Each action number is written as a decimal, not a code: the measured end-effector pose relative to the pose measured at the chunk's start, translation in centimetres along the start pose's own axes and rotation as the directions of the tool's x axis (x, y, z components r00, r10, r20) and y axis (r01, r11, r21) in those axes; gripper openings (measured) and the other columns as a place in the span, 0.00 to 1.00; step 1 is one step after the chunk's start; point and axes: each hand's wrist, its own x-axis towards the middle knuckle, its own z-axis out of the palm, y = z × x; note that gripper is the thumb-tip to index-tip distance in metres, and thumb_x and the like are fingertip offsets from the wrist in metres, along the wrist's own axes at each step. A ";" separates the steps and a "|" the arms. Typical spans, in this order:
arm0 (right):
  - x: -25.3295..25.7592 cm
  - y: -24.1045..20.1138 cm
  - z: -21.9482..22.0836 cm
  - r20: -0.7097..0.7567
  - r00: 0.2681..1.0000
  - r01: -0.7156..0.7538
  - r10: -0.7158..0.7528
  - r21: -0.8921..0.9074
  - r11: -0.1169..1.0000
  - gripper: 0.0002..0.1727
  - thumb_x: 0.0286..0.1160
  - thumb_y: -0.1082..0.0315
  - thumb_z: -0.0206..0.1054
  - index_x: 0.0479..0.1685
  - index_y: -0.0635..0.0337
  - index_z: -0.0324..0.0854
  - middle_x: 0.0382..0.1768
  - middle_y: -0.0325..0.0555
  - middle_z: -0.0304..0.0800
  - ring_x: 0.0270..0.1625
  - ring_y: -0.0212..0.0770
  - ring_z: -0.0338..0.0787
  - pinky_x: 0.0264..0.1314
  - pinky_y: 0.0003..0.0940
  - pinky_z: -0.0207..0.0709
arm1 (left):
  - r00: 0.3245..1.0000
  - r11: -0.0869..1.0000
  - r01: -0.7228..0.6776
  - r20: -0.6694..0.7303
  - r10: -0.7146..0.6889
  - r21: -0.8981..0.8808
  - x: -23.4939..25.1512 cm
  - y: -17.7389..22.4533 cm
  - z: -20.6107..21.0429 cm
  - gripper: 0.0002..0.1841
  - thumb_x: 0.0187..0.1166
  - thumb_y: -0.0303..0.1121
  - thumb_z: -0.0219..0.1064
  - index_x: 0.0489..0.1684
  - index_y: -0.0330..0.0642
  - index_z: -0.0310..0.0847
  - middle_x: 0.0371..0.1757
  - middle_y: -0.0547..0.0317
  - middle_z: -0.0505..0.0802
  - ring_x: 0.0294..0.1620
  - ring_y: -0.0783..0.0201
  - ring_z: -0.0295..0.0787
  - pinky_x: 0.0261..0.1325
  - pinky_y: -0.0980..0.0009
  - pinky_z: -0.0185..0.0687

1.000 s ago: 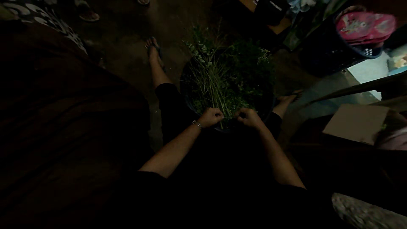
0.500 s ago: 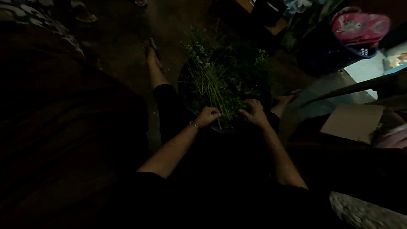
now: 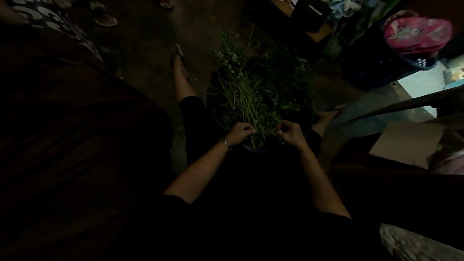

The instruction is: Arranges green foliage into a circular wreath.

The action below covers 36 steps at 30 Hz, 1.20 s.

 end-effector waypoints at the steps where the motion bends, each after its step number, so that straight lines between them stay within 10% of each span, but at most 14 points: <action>1: 0.0 -0.1 -0.4 -0.006 1.000 0.000 0.000 -0.014 1.000 0.09 0.73 0.74 0.72 0.48 0.69 0.87 0.40 0.58 0.91 0.40 0.48 0.89 0.49 0.48 0.85 | 1.000 1.000 -0.002 -0.014 0.001 -0.015 0.0 0.0 0.0 0.10 0.86 0.31 0.64 0.46 0.33 0.89 0.41 0.51 0.91 0.39 0.66 0.83 0.48 0.65 0.79; 8: 0.7 0.3 -2.3 -0.052 0.997 0.054 -0.057 -0.072 0.996 0.08 0.73 0.74 0.74 0.47 0.67 0.87 0.40 0.58 0.91 0.38 0.50 0.90 0.45 0.52 0.85 | 0.997 0.999 -0.016 -0.077 0.013 -0.037 0.2 0.0 -0.3 0.11 0.87 0.30 0.63 0.47 0.30 0.88 0.43 0.47 0.91 0.43 0.62 0.86 0.54 0.61 0.82; 19: 2.7 2.1 -6.3 -0.352 0.935 -0.061 0.032 -0.073 0.995 0.15 0.85 0.69 0.63 0.61 0.71 0.83 0.57 0.67 0.89 0.60 0.60 0.89 0.67 0.57 0.78 | 0.897 0.976 0.030 -0.425 -0.120 -0.214 1.6 0.7 -1.6 0.13 0.89 0.33 0.60 0.53 0.31 0.85 0.39 0.54 0.87 0.29 0.71 0.74 0.37 0.72 0.74; 23: 5.0 2.0 -2.6 -0.204 0.972 -0.149 0.115 -0.160 0.976 0.28 0.84 0.59 0.68 0.74 0.70 0.76 0.77 0.76 0.72 0.79 0.76 0.71 0.80 0.68 0.66 | 0.907 0.982 0.041 -0.406 -0.114 -0.186 4.0 3.0 -1.1 0.16 0.92 0.34 0.55 0.58 0.28 0.83 0.47 0.44 0.88 0.40 0.61 0.81 0.49 0.64 0.79; 28: 6.8 0.5 4.6 0.115 0.977 -0.152 0.181 -0.225 0.963 0.22 0.91 0.60 0.57 0.70 0.70 0.80 0.73 0.70 0.78 0.75 0.66 0.80 0.78 0.62 0.72 | 0.967 0.987 0.052 -0.240 -0.088 -0.150 5.7 3.8 0.7 0.20 0.95 0.33 0.48 0.75 0.31 0.75 0.63 0.36 0.86 0.55 0.52 0.86 0.63 0.58 0.81; 31: 7.1 -0.4 8.2 0.086 0.967 -0.219 0.238 -0.189 0.957 0.26 0.88 0.61 0.61 0.79 0.68 0.73 0.77 0.69 0.75 0.79 0.67 0.77 0.80 0.62 0.71 | 0.987 0.987 0.035 -0.147 -0.059 -0.160 5.4 3.3 2.4 0.21 0.93 0.30 0.53 0.80 0.31 0.70 0.68 0.37 0.85 0.62 0.52 0.87 0.67 0.58 0.82; 36: 7.3 1.5 10.3 0.049 0.965 -0.258 0.257 0.013 0.966 0.23 0.76 0.60 0.73 0.65 0.65 0.83 0.60 0.64 0.89 0.65 0.60 0.88 0.72 0.61 0.78 | 1.000 1.000 -0.018 -0.016 0.018 -0.025 4.4 2.5 2.4 0.35 0.88 0.40 0.63 0.91 0.36 0.56 0.87 0.40 0.71 0.85 0.47 0.70 0.85 0.51 0.66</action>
